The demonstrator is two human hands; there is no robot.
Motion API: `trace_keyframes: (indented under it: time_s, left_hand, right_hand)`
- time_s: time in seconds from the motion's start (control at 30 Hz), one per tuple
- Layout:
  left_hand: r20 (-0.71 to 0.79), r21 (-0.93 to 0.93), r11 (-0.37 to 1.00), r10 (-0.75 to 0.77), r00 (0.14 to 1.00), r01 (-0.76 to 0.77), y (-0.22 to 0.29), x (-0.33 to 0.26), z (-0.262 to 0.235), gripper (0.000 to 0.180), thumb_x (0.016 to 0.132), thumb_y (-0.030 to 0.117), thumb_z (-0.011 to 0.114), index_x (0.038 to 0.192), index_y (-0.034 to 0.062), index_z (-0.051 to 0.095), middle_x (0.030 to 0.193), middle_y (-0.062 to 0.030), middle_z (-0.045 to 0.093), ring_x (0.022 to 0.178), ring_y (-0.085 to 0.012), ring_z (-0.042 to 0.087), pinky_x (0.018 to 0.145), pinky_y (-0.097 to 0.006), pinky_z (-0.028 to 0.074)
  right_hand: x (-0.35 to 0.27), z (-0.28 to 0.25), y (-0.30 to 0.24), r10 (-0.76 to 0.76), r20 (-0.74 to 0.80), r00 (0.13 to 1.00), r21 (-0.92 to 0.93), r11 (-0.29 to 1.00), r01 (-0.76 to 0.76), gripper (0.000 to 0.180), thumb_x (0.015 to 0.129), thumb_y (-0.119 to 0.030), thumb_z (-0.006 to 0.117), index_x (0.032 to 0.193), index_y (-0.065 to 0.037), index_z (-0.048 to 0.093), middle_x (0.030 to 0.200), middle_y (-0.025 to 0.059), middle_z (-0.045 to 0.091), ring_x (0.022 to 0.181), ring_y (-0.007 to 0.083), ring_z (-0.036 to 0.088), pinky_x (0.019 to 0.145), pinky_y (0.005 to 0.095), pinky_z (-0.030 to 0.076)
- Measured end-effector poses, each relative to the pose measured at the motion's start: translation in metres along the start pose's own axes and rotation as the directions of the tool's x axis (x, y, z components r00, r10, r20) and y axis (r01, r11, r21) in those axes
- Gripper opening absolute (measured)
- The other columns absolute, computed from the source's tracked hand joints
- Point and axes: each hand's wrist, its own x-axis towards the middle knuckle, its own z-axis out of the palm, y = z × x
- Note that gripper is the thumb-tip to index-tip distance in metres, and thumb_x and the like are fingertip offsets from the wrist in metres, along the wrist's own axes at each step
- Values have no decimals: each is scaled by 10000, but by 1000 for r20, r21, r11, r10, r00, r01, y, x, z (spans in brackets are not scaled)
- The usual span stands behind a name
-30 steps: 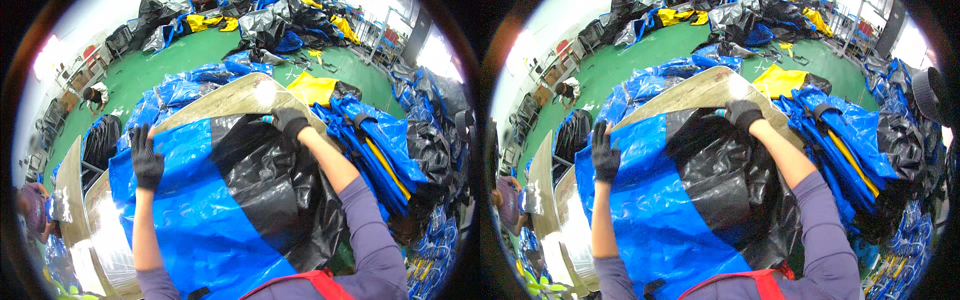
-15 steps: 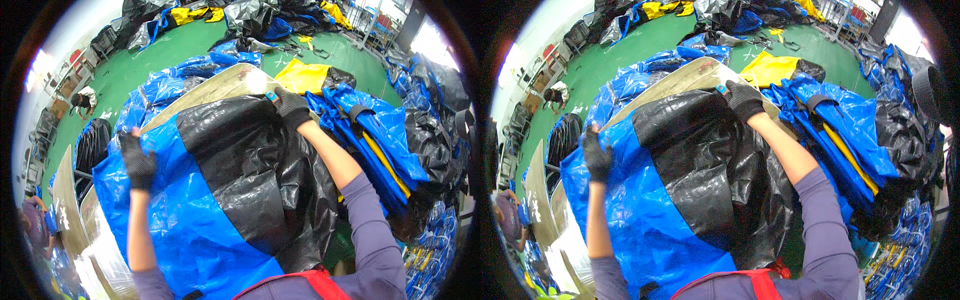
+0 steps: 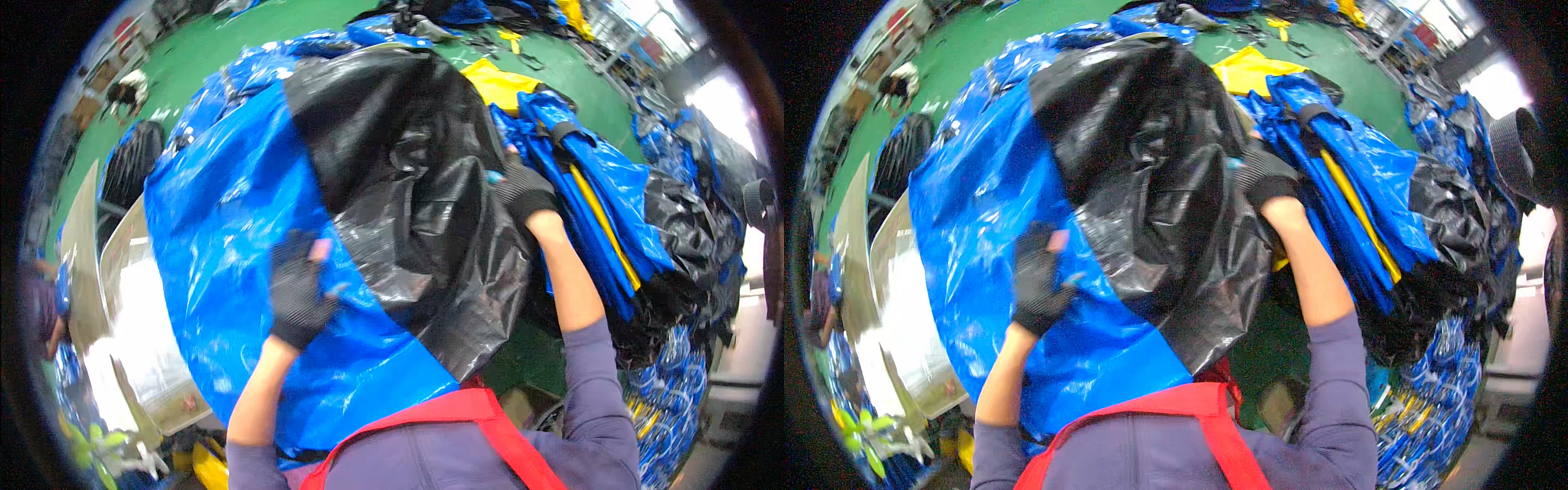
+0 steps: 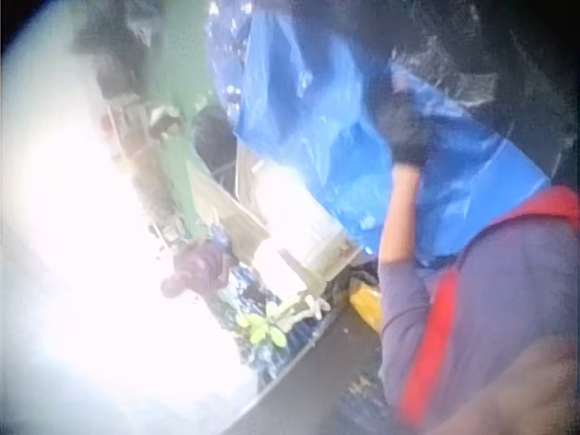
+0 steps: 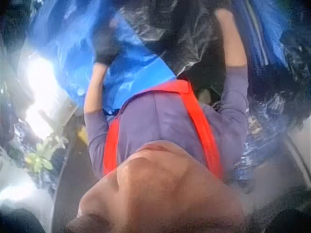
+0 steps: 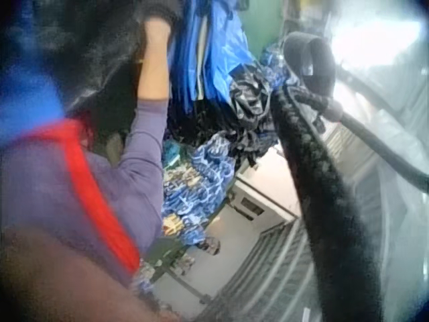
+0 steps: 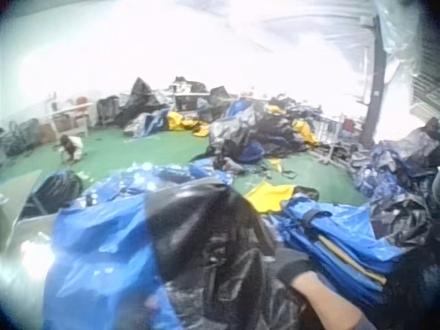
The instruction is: The person repeatedly folds blue and black waterproof bags and places them into clear plastic packaging on a worktable. The person handles each bag one at a time, folds it compactly, and inserts it into a plastic sleeve.
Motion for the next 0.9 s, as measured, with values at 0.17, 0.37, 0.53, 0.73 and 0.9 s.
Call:
trace_keyframes:
  time_s: [0.17,0.37,0.53,0.73,0.9]
  left_hand:
    - [-348,133,334,-866,359,933,-41,-253,-94,757,853,335,601,1434,-33,286,1427,-253,389,1315,-416,369,1100,-446,286]
    - [445,-796,-158,-806,390,584,-7,-417,-41,533,947,411,506,1288,2,487,1153,-152,617,1046,-286,566,925,-350,434]
    - [-110,-969,157,-966,235,189,-41,-449,-64,471,934,379,564,1238,21,538,1168,-112,601,1036,-240,555,933,-369,434]
    - [-375,-83,391,-864,335,917,-62,-383,-98,507,819,238,653,1268,42,526,1246,-180,544,1080,-305,547,942,-416,430]
    - [-14,-94,990,-110,994,108,43,-114,-79,517,762,204,629,1260,92,551,1285,-216,522,1211,-406,462,1054,-461,347]
  right_hand:
    - [4,59,61,-99,-238,966,152,979,138,529,928,-399,435,1390,-142,426,1291,263,505,1161,441,501,977,491,408]
    - [27,56,53,-202,-246,948,92,969,230,544,937,-436,466,1316,-47,503,1258,277,532,1150,433,518,976,483,410]
    - [21,58,80,-134,-292,947,472,841,265,362,952,-270,472,1127,5,629,1090,229,648,994,363,629,855,405,484]
    - [-41,14,42,35,-83,996,-161,986,-48,703,833,-414,651,1392,-67,402,1085,268,618,964,416,605,869,473,469]
    - [-35,-37,-84,-711,-473,520,-116,636,763,439,839,-307,654,1219,-105,566,1130,134,622,1061,316,591,893,390,475]
